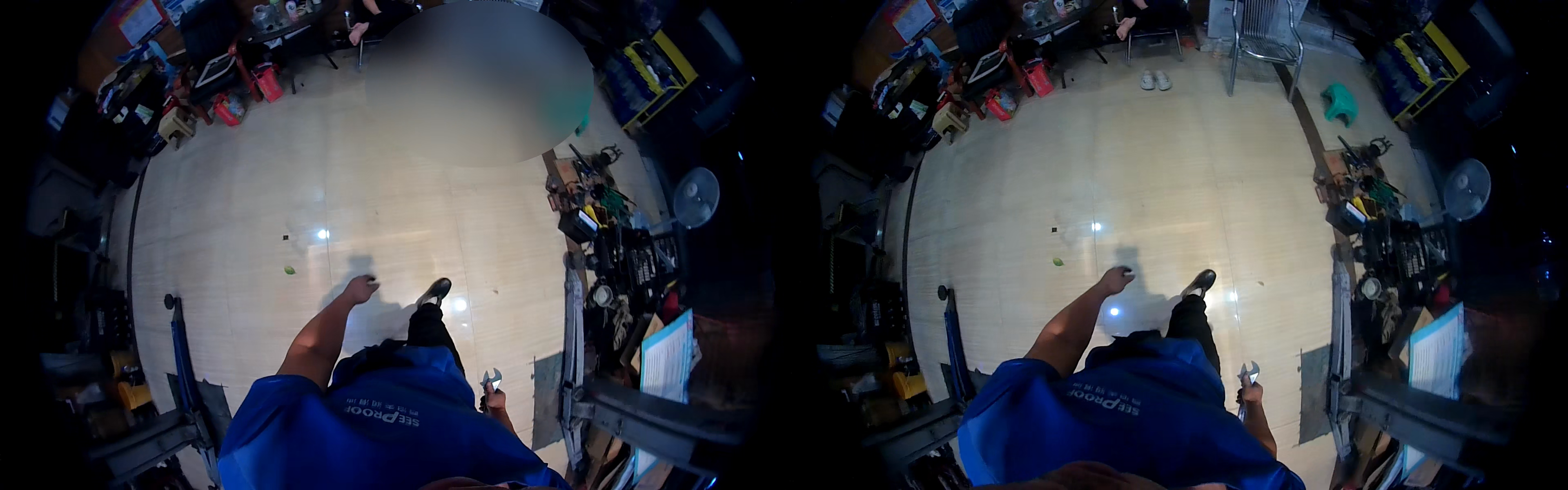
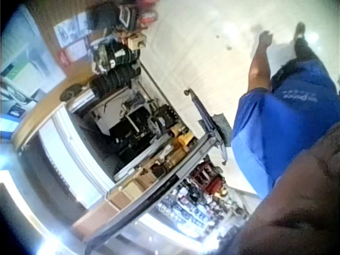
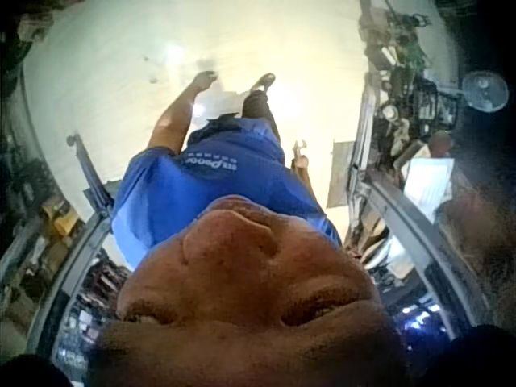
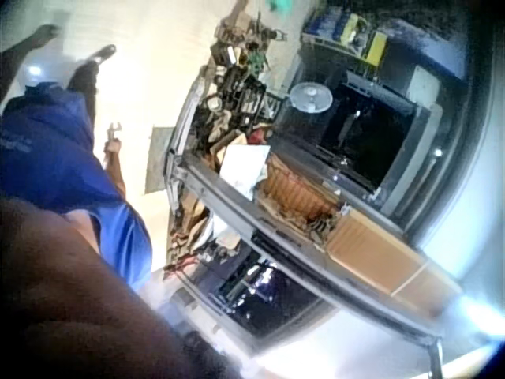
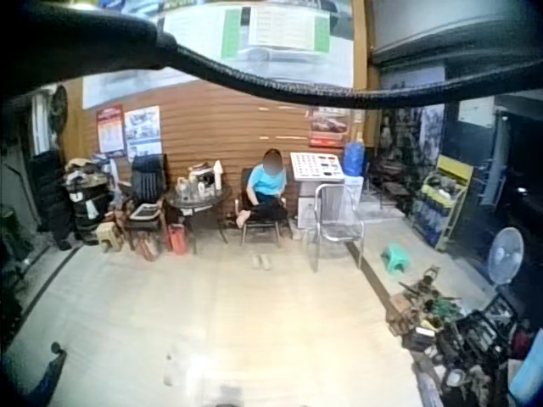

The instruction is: The person manipulates a starter motor on the floor by hand, removing a wire and handling small metal components. The person then stands up, walks to a tool cabinet, and picks up a wrench.

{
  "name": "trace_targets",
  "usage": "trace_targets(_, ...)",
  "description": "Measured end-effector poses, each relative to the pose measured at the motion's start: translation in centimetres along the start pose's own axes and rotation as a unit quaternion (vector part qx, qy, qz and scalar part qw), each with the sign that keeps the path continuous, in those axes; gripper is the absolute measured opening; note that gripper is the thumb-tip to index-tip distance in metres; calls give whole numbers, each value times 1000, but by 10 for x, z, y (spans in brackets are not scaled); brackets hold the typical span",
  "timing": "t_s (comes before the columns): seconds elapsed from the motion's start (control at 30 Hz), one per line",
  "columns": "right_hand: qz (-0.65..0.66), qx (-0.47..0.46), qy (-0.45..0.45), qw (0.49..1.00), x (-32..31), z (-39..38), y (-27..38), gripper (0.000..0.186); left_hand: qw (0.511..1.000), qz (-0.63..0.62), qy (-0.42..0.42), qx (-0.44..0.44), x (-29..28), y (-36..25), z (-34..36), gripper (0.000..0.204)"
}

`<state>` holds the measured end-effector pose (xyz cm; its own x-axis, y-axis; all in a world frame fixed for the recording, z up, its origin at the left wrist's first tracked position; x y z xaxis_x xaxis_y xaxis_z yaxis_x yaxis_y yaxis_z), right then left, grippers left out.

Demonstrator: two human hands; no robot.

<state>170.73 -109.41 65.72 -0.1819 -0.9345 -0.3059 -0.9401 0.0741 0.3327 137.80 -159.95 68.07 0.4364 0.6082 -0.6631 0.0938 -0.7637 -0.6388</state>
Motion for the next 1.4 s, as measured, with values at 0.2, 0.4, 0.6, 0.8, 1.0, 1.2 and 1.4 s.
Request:
trace_targets(0.2, -37, -18, 20, 999, -32, 52, 161, 52, 926, -1, 138, -351, -7, 109, -33, 43)
trace_targets(0.4, -71, -54, -60, 994, -69, 135, 334, 48, 895, -190, -44, -401, -44, 61, 11, 35)
trace_targets(0.6, -9, -125, -42, 991, -77, 178, 468, 40, 915, -180, 8, -362, -41, 0, 137, 39)
trace_targets(0.8, 47, -73, 14, 996, -79, 201, 509, 36, 941, -139, 22, -308, -75, -40, 311, 40)
trace_targets(1.0, 18, 149, -64, 987, -112, 187, 504, 42, 931, -152, 107, -316, -116, -97, 503, 39)
trace_targets(1.2, 133, 158, -127, 970, -108, 182, 582, 47, 993, -5, 84, -88, -143, -159, 748, 44)
trace_targets(1.4, 164, 140, -145, 966, -108, 228, 647, 45, 990, -89, 108, 29, -118, -344, 894, 46)
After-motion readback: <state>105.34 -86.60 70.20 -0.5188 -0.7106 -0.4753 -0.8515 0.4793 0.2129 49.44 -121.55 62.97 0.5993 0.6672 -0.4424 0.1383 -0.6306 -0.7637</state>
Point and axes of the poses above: each hand's wrist, its own z-axis towards the middle knuckle, its own x-axis out of the palm, y = z × x, the point moved 4 cm from there along z, towards the middle knuckle, and after that the axes turned 6 degrees about x, right-handed, at the moved point
